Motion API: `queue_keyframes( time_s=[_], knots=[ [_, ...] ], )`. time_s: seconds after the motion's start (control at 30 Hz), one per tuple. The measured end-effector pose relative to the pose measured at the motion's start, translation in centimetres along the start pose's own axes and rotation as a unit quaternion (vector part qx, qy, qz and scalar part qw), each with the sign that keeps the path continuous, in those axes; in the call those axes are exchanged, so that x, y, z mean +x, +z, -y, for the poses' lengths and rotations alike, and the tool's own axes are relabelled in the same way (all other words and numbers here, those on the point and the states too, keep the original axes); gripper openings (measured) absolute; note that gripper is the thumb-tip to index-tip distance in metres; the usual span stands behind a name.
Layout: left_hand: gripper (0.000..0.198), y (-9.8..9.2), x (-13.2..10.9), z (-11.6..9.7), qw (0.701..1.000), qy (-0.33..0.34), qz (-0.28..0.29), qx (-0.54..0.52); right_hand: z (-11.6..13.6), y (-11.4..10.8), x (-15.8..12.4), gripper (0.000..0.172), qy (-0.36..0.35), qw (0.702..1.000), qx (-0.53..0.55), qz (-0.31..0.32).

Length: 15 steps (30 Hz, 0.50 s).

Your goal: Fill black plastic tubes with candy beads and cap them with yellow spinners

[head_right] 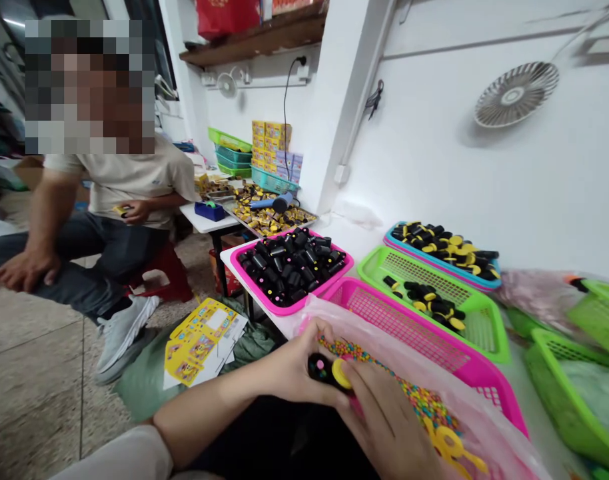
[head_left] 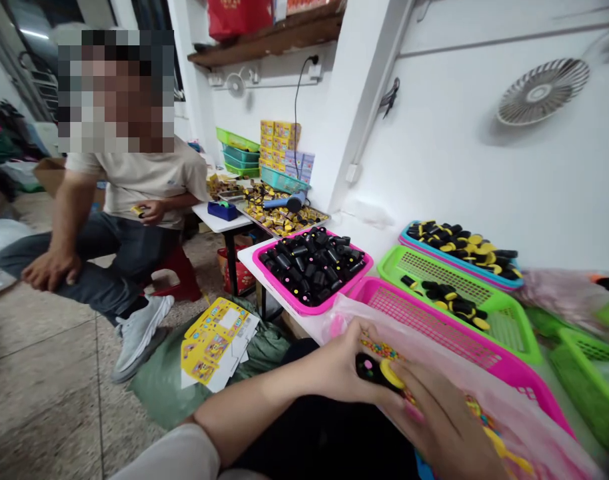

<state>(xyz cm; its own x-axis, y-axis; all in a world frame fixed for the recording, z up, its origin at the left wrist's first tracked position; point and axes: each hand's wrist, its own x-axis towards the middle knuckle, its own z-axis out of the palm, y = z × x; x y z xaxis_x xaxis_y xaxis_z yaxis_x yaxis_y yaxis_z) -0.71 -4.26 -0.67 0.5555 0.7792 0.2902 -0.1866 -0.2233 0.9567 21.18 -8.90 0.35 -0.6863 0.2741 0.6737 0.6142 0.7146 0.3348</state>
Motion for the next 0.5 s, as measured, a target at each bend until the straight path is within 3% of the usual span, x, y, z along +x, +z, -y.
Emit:
queue_keyframes(
  time_s=[0.07,0.2,0.33,0.5],
  knots=[
    [0.087,-0.5,-0.3,-0.5,1.000,0.007,0.001,0.016,-0.5,0.4,0.5,0.041,0.055,0.997,0.048,0.015],
    [0.078,-1.5,-1.3,-2.0,0.999,0.011,0.006,0.036,-3.4,0.9,1.1,0.041,0.160,0.981,0.104,0.038],
    [0.063,-2.0,-2.4,-3.5,0.992,0.015,-0.018,0.121,-6.9,1.4,0.0,0.039,0.284,0.946,0.132,0.089],
    [0.051,-1.6,-3.4,-4.5,0.983,0.029,-0.005,0.182,-11.4,2.7,-0.5,0.044,0.364,0.915,0.132,0.112]
  ],
)
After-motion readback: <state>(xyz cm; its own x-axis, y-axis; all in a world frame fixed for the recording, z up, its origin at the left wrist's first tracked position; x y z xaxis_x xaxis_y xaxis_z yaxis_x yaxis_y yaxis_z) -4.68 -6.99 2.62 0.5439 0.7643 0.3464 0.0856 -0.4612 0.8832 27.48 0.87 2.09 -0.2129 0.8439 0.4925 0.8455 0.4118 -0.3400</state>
